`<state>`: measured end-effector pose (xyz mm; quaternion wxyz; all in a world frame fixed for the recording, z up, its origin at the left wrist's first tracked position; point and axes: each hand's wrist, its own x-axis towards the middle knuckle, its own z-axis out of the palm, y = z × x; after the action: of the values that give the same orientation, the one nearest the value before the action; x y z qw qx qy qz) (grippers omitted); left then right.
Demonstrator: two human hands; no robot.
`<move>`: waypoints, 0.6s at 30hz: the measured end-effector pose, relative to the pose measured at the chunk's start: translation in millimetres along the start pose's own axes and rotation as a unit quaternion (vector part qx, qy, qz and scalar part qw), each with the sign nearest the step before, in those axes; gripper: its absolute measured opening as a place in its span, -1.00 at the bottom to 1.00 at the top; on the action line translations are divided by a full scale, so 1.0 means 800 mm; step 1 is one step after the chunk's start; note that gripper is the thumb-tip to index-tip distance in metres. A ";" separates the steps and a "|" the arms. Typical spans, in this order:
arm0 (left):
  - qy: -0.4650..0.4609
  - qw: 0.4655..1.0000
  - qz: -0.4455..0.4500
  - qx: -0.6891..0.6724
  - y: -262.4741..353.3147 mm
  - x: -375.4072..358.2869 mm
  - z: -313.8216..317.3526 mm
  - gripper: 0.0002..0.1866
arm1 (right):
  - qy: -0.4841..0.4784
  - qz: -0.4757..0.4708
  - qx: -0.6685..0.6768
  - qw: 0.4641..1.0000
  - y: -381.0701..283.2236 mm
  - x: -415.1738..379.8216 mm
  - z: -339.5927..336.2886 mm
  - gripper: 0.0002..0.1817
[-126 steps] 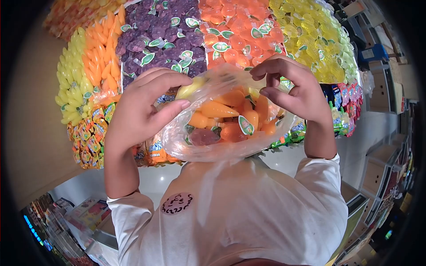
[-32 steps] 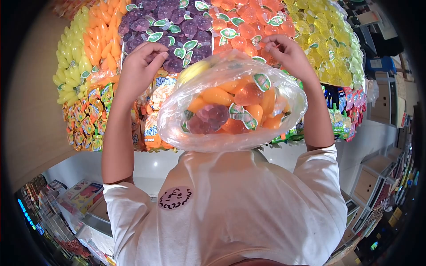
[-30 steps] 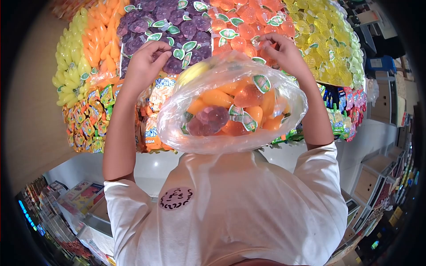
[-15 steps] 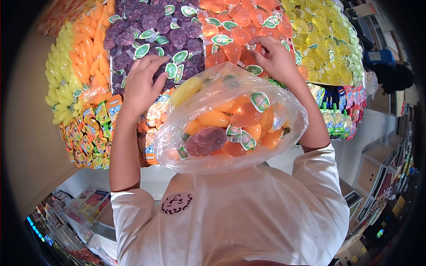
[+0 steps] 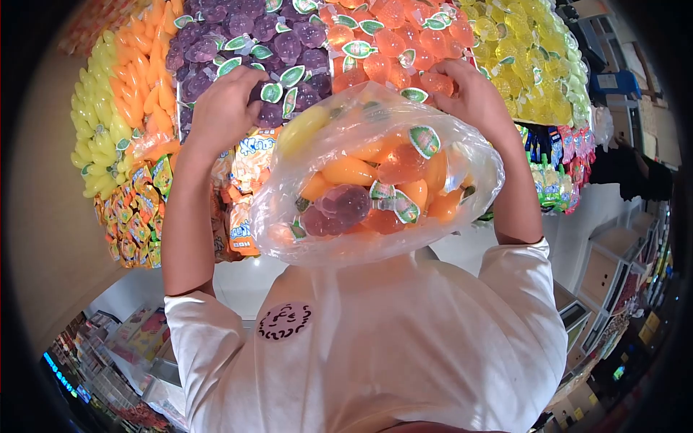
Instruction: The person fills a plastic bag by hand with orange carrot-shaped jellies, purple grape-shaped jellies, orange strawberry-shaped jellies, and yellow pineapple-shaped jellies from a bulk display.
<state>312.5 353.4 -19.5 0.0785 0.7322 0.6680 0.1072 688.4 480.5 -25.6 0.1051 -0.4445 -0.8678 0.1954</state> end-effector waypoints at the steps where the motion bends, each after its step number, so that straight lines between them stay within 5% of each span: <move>1: 0.007 1.000 -0.011 -0.019 -0.001 -0.002 0.000 -0.55 | 0.019 0.004 0.006 1.000 0.003 -0.002 0.001 -0.54; 4: 0.033 0.987 -0.080 -0.133 0.000 -0.006 -0.002 -0.61 | 0.060 0.029 0.103 0.992 0.001 -0.008 -0.011 -0.51; 12: 0.150 0.963 -0.067 -0.213 -0.004 -0.032 -0.013 -0.61 | 0.131 -0.039 0.231 0.963 -0.022 -0.045 -0.067 -0.58; 18: 0.190 0.953 0.047 -0.232 0.084 -0.072 -0.075 -0.65 | 0.117 -0.172 0.277 0.938 -0.093 -0.093 -0.109 -0.58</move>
<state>356.4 288.3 52.6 0.1123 0.6905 0.5921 0.4000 708.5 402.3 84.4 0.3569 -0.2612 -0.8244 0.3532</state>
